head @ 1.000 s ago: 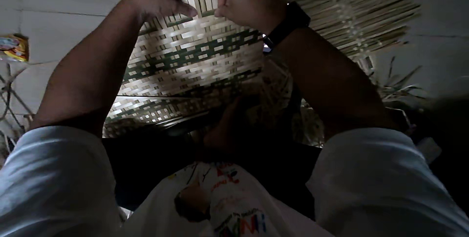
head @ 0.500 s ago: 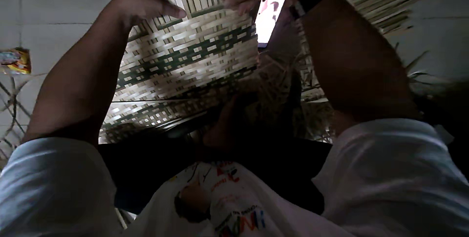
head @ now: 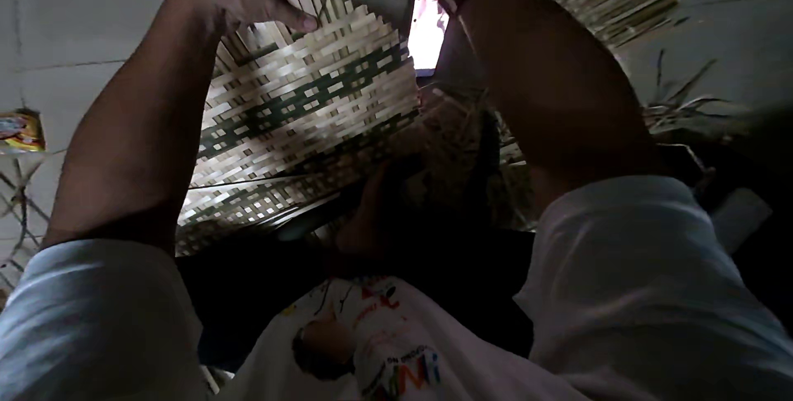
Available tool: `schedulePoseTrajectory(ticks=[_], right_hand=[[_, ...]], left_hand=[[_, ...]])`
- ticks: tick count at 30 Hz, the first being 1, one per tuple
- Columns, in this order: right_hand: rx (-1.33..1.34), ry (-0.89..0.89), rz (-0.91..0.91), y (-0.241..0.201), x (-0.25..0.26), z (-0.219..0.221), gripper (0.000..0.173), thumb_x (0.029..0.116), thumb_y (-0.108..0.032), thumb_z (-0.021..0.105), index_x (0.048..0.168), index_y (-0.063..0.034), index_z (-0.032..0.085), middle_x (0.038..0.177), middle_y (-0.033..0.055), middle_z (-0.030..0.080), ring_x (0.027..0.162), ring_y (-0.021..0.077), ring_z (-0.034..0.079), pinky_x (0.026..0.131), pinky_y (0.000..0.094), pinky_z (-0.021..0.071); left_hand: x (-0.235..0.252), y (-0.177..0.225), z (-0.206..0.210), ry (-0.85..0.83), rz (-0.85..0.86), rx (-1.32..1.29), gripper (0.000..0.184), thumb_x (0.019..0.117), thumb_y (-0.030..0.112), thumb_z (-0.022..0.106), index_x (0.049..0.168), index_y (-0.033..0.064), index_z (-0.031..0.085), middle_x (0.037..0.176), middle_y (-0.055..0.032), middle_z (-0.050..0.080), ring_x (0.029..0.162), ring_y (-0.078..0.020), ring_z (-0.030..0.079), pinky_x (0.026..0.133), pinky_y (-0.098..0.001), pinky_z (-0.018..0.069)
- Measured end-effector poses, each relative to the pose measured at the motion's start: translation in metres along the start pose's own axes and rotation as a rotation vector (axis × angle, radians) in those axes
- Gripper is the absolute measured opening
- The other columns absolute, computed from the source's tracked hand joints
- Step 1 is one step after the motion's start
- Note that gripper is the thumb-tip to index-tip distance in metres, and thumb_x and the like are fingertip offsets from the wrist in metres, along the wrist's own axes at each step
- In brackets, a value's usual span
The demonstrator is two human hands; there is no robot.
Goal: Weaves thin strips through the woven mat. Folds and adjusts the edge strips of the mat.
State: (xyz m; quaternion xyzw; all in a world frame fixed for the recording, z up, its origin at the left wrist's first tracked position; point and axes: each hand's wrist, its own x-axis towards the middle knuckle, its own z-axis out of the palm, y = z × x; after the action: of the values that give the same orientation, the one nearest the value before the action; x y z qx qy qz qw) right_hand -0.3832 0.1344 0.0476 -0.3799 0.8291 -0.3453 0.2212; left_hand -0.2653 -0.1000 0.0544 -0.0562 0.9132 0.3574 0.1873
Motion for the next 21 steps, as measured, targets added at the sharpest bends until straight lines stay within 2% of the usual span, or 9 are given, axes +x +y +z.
schedulePoseTrajectory(ticks=[2, 4, 7, 10, 14, 16, 18, 20, 21], right_hand=[[-0.063, 0.02, 0.151, -0.036, -0.012, 0.011, 0.012, 0.1006, -0.006, 0.062, 0.106, 0.0037, 0.066, 0.089, 0.0088, 0.061, 0.078, 0.0083, 0.056, 0.076, 0.0244, 0.0478], [-0.119, -0.057, 0.038, -0.018, -0.003, 0.007, 0.017, 0.1018, -0.011, 0.061, 0.107, 0.0048, 0.065, 0.087, 0.0083, 0.061, 0.076, 0.0085, 0.054, 0.074, 0.0253, 0.047], [-0.202, 0.025, -0.033, -0.015, -0.009, 0.01, 0.017, 0.1002, -0.008, 0.062, 0.11, 0.0053, 0.068, 0.092, 0.0166, 0.067, 0.083, 0.0223, 0.063, 0.078, 0.0387, 0.0514], [-0.217, 0.025, -0.062, -0.005, -0.007, 0.011, 0.014, 0.0961, -0.007, 0.067, 0.106, 0.0033, 0.067, 0.089, 0.0138, 0.065, 0.079, 0.0206, 0.061, 0.075, 0.0376, 0.0509], [-0.296, 0.017, -0.045, -0.008, -0.011, 0.006, 0.022, 0.0981, -0.016, 0.067, 0.109, 0.0034, 0.07, 0.098, 0.0179, 0.069, 0.089, 0.029, 0.066, 0.083, 0.0482, 0.0525], [-0.32, 0.056, -0.017, -0.01, -0.017, 0.01, 0.023, 0.0992, -0.02, 0.066, 0.111, 0.0001, 0.07, 0.102, 0.0181, 0.071, 0.095, 0.0325, 0.068, 0.086, 0.0533, 0.0522], [-0.326, 0.075, -0.004, -0.008, -0.021, 0.013, 0.026, 0.1018, -0.022, 0.063, 0.115, -0.0007, 0.07, 0.107, 0.019, 0.071, 0.102, 0.035, 0.068, 0.092, 0.0567, 0.0513], [-0.333, 0.057, 0.0, -0.008, -0.027, 0.014, 0.029, 0.1048, -0.022, 0.058, 0.119, -0.0002, 0.07, 0.11, 0.0199, 0.071, 0.103, 0.0346, 0.068, 0.095, 0.0552, 0.0511], [-0.338, 0.055, 0.001, -0.011, -0.03, 0.014, 0.029, 0.1052, -0.021, 0.056, 0.119, 0.0003, 0.071, 0.111, 0.0209, 0.071, 0.105, 0.0356, 0.068, 0.095, 0.0559, 0.05]], left_hand=[[-0.002, 0.005, 0.002, 0.015, -0.036, 0.0, 0.022, 0.0941, 0.024, 0.074, 0.105, 0.0052, 0.069, 0.095, -0.001, 0.065, 0.085, -0.0043, 0.06, 0.084, -0.0291, 0.0511], [0.0, 0.005, 0.002, 0.025, -0.04, 0.014, 0.019, 0.0942, 0.023, 0.073, 0.101, 0.0067, 0.07, 0.092, 0.0008, 0.064, 0.081, -0.0031, 0.059, 0.08, -0.0284, 0.0508], [0.003, 0.001, 0.003, 0.03, -0.045, 0.015, 0.018, 0.0934, 0.025, 0.074, 0.099, 0.0086, 0.07, 0.092, 0.0017, 0.065, 0.084, -0.0035, 0.059, 0.081, -0.0297, 0.0507], [0.0, 0.005, 0.005, 0.053, -0.066, 0.016, 0.017, 0.0926, 0.023, 0.075, 0.097, 0.0081, 0.07, 0.089, 0.0033, 0.064, 0.08, -0.0011, 0.058, 0.08, -0.0265, 0.0507], [0.002, 0.01, 0.009, 0.153, -0.042, 0.126, 0.028, 0.0905, 0.024, 0.078, 0.105, 0.0007, 0.07, 0.094, -0.0096, 0.065, 0.082, -0.0155, 0.059, 0.081, -0.0421, 0.0509], [-0.001, 0.021, 0.016, 0.211, 0.017, 0.19, 0.037, 0.0925, 0.022, 0.076, 0.121, -0.0004, 0.068, 0.115, -0.0206, 0.068, 0.104, -0.0309, 0.065, 0.096, -0.0541, 0.0497], [-0.003, 0.039, 0.031, 0.252, 0.062, 0.216, 0.042, 0.0994, 0.028, 0.067, 0.133, 0.0037, 0.063, 0.132, -0.0223, 0.063, 0.12, -0.0366, 0.061, 0.105, -0.0578, 0.045], [0.008, 0.044, 0.045, 0.256, 0.116, 0.263, 0.035, 0.1029, 0.028, 0.059, 0.127, 0.0044, 0.068, 0.124, -0.0215, 0.067, 0.119, -0.0387, 0.062, 0.104, -0.065, 0.0414], [0.012, 0.046, 0.049, 0.242, 0.129, 0.267, 0.031, 0.1035, 0.025, 0.057, 0.123, 0.0037, 0.069, 0.12, -0.0203, 0.069, 0.116, -0.037, 0.064, 0.102, -0.0637, 0.0433]])
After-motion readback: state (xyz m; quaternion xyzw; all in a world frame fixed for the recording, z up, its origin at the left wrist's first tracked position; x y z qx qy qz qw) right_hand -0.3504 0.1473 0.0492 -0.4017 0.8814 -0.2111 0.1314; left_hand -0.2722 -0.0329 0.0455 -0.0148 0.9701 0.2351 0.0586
